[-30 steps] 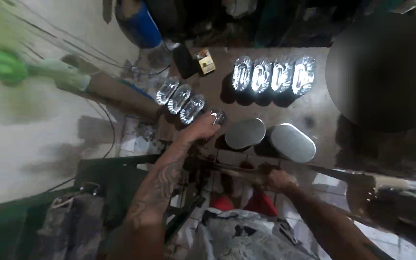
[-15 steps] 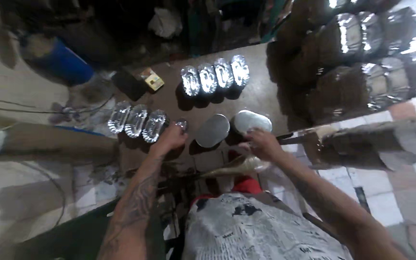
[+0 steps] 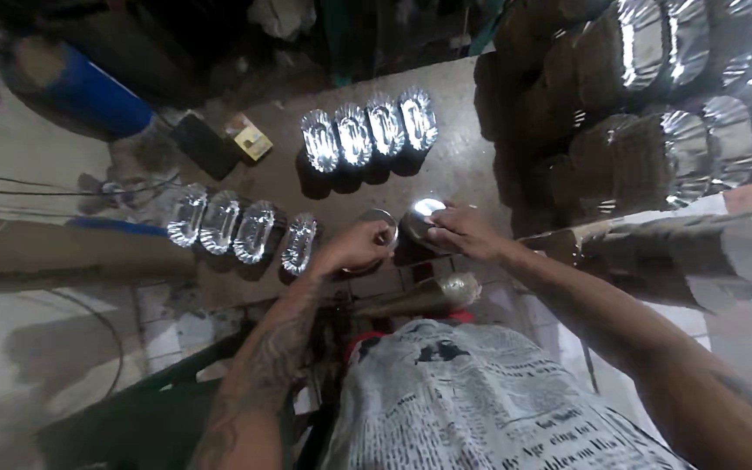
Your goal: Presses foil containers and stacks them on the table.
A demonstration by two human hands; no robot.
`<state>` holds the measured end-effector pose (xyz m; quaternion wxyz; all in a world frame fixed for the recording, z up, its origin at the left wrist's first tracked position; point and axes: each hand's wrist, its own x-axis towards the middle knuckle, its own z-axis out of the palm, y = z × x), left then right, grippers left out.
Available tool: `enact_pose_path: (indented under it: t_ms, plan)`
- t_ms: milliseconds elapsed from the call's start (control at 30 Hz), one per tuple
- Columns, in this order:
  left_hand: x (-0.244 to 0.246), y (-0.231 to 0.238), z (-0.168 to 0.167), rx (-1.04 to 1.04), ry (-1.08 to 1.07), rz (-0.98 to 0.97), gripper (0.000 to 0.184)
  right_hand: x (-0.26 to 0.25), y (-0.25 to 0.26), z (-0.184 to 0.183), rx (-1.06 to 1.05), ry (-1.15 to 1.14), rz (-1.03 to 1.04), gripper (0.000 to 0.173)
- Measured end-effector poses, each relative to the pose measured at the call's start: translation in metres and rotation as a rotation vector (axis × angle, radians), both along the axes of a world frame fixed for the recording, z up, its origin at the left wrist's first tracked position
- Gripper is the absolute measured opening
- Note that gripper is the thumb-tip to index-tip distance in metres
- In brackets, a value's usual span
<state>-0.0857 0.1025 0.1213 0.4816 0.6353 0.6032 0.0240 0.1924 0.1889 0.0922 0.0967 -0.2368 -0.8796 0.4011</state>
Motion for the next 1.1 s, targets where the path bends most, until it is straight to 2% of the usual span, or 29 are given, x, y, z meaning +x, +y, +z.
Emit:
enact_pose_path:
  t_ms: [100, 267, 333, 400, 467, 533, 567, 600, 633, 700, 733, 767, 800, 867, 933, 1000, 1067, 1100]
  plan:
    - [-0.02, 0.01, 0.006, -0.165, -0.272, -0.041, 0.033, 0.0, -0.002, -0.005, -0.02, 0.032, 0.001, 0.046]
    - [-0.023, 0.013, 0.015, -0.229, -0.347, -0.019, 0.018, -0.001, -0.014, -0.019, 0.093, 0.154, -0.083, 0.028]
    - [-0.019, 0.01, 0.015, -0.19, -0.274, -0.012, 0.025, -0.003, -0.019, -0.021, 0.145, 0.086, -0.093, 0.031]
    - [-0.014, 0.011, 0.015, -0.134, -0.179, 0.002, 0.044, -0.007, -0.019, -0.016, 0.214, -0.063, -0.081, 0.038]
    - [-0.006, 0.003, 0.015, -0.014, -0.097, 0.023, 0.053, -0.011, -0.027, -0.005, 0.3, -0.167, -0.09, 0.039]
    - [0.005, -0.018, 0.038, 0.192, 0.023, 0.044, 0.047, -0.013, -0.044, 0.018, 0.392, -0.098, -0.168, 0.036]
    - [0.009, -0.034, 0.055, 0.299, 0.001, 0.113, 0.044, -0.016, -0.055, 0.035, 0.326, -0.003, -0.247, 0.035]
    - [0.011, -0.054, 0.07, 0.383, -0.118, 0.25, 0.042, -0.021, -0.069, 0.05, 0.171, 0.145, -0.338, 0.034]
    - [0.014, -0.075, 0.077, 0.435, -0.31, 0.442, 0.039, -0.029, -0.086, 0.061, -0.095, 0.32, -0.436, 0.034]
    - [0.024, -0.105, 0.075, 0.348, -0.64, 0.849, 0.028, -0.057, -0.122, 0.076, -0.722, 0.572, -0.642, 0.029]
    - [0.028, -0.118, 0.066, 0.236, -0.715, 0.968, 0.025, -0.071, -0.138, 0.079, -0.918, 0.555, -0.731, 0.028]
    - [0.031, -0.131, 0.052, 0.121, -0.764, 1.046, 0.022, -0.081, -0.152, 0.08, -1.026, 0.473, -0.763, 0.027]
    - [0.034, -0.142, 0.042, 0.027, -0.839, 1.116, 0.02, -0.086, -0.16, 0.079, -1.079, 0.379, -0.732, 0.027]
    - [0.039, -0.161, 0.035, -0.045, -1.093, 1.276, 0.019, -0.076, -0.163, 0.084, -1.143, 0.272, -0.505, 0.03]
    - [0.055, -0.174, 0.028, 0.112, -1.315, 1.359, 0.026, -0.068, -0.163, 0.092, -1.208, 0.312, -0.327, 0.024]
    - [0.066, -0.18, 0.005, 0.351, -1.375, 1.217, 0.022, -0.067, -0.166, 0.088, -1.216, 0.404, -0.255, 0.024]
    - [0.063, -0.164, -0.023, 0.198, -1.361, 1.082, 0.015, -0.054, -0.158, 0.065, -0.972, 0.379, -0.242, 0.021]
    - [0.062, -0.155, -0.043, 0.082, -1.17, 0.998, 0.025, -0.037, -0.153, 0.047, -0.754, 0.305, -0.203, 0.02]
